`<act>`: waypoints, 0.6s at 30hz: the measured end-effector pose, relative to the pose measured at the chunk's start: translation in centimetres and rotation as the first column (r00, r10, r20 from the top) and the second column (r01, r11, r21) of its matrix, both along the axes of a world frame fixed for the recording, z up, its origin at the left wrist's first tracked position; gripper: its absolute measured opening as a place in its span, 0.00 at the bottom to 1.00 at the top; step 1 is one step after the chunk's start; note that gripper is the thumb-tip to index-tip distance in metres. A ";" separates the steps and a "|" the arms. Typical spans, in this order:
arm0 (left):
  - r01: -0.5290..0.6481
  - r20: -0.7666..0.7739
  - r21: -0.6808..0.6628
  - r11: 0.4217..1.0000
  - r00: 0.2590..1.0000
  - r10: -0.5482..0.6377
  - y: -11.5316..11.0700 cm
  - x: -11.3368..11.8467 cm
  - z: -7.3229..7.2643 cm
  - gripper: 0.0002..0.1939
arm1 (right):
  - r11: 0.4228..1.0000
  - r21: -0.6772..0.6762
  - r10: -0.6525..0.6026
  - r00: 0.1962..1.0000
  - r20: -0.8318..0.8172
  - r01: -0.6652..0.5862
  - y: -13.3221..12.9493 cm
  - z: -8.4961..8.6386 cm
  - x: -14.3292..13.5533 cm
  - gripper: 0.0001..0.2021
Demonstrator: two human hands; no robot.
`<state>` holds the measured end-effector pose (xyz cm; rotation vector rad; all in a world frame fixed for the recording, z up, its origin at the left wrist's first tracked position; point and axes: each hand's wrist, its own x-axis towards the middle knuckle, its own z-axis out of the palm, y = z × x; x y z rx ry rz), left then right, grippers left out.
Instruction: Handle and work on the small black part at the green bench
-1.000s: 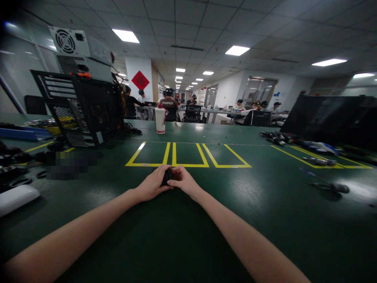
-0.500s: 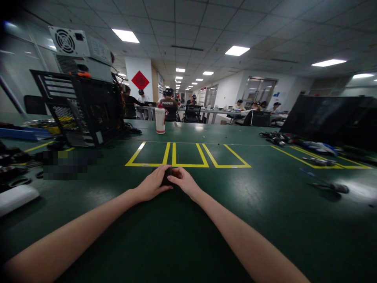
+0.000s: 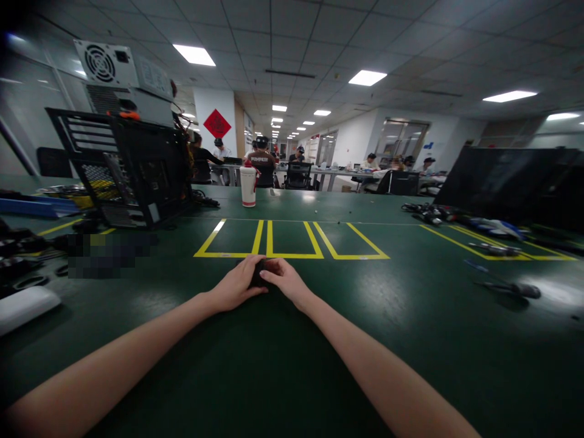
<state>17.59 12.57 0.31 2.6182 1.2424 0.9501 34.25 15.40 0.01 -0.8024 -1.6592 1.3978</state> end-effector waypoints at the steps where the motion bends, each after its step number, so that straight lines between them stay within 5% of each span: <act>1: -0.001 0.003 0.006 1.000 1.000 0.001 0.0 0.0 0.0 0.32 | 1.000 -0.006 0.009 1.000 -0.004 -0.009 0.1 0.0 0.0 0.15; 18: -0.009 -0.015 0.001 1.000 1.000 0.009 0.1 0.0 -0.1 0.33 | 1.000 0.001 0.010 1.000 -0.021 -0.010 -0.1 0.1 -0.1 0.15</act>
